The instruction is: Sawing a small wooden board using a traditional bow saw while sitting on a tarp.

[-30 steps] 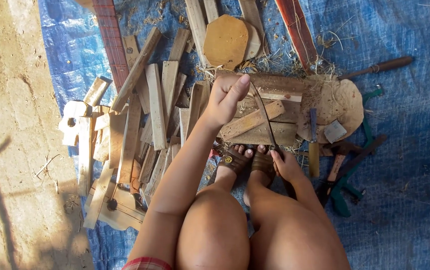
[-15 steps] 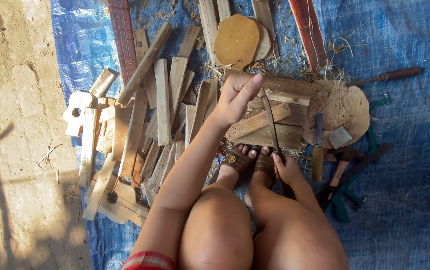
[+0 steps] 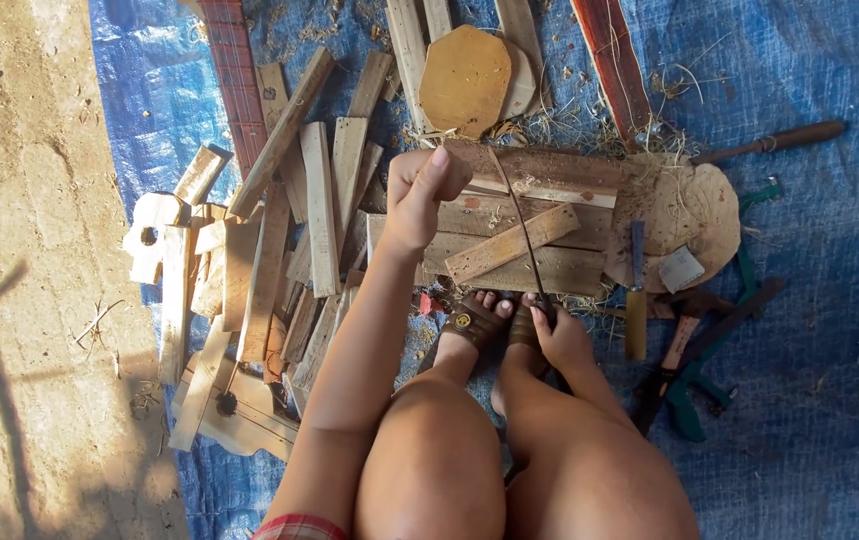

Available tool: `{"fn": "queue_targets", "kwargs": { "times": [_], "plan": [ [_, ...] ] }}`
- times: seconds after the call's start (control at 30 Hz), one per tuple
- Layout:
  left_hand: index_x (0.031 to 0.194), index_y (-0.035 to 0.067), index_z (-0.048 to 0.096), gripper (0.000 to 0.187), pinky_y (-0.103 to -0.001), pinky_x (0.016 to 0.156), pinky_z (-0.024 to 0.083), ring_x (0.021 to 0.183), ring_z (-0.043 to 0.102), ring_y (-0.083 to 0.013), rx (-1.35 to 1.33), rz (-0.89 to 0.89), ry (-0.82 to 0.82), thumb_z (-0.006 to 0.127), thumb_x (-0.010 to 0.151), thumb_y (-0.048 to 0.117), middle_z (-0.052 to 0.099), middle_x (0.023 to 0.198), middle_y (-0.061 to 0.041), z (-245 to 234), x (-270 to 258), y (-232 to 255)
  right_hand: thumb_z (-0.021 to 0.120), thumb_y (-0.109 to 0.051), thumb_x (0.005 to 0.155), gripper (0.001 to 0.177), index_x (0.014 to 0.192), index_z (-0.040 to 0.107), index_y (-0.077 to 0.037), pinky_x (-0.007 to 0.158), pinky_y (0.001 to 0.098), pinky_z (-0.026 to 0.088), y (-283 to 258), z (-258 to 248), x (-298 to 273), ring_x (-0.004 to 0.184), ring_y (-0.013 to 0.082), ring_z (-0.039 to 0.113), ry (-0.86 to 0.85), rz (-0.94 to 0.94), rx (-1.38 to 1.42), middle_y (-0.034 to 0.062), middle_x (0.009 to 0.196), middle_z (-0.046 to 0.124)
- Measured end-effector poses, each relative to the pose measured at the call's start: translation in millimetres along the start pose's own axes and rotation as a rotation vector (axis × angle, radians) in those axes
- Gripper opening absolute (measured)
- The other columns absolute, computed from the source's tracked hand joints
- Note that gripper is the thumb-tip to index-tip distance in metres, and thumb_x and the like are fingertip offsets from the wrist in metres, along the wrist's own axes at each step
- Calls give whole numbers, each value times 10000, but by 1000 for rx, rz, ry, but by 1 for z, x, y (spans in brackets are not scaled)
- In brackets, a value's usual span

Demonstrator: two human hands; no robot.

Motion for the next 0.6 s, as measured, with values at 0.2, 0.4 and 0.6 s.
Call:
{"fn": "queue_targets", "kwargs": {
  "times": [0.2, 0.4, 0.6],
  "plan": [
    [531, 126, 338, 527, -303, 449, 203, 430, 168, -138, -129, 127, 112, 478, 1039, 137, 205, 477, -13, -21, -6, 32, 518, -583, 1016, 632, 1223, 687, -10, 627, 437, 622, -4, 20, -4, 818, 382, 761, 38, -2, -187, 225, 885, 756],
    [545, 195, 271, 554, -270, 447, 197, 423, 117, -112, -96, 91, 6, 416, 1076, 264, 146, 472, 41, -24, -4, 85, 525, -627, 993, 646, 1191, 660, -27, 650, 485, 626, 6, 30, -1, 873, 418, 752, 44, 8, -208, 240, 911, 747],
    [575, 207, 225, 502, -268, 403, 208, 431, 88, -114, -56, 114, -34, 449, 1020, 266, 99, 505, 43, -33, -9, 109, 571, -580, 1014, 605, 1156, 678, -1, 647, 482, 616, 5, -10, -15, 856, 429, 749, 106, 88, -93, 254, 902, 749]
  ]
}}
Point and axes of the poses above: each hand's wrist, its own x-axis towards the middle knuckle, its own z-axis out of the palm, y = z × x, the point moved 10 cm from there along x, towards the middle knuckle
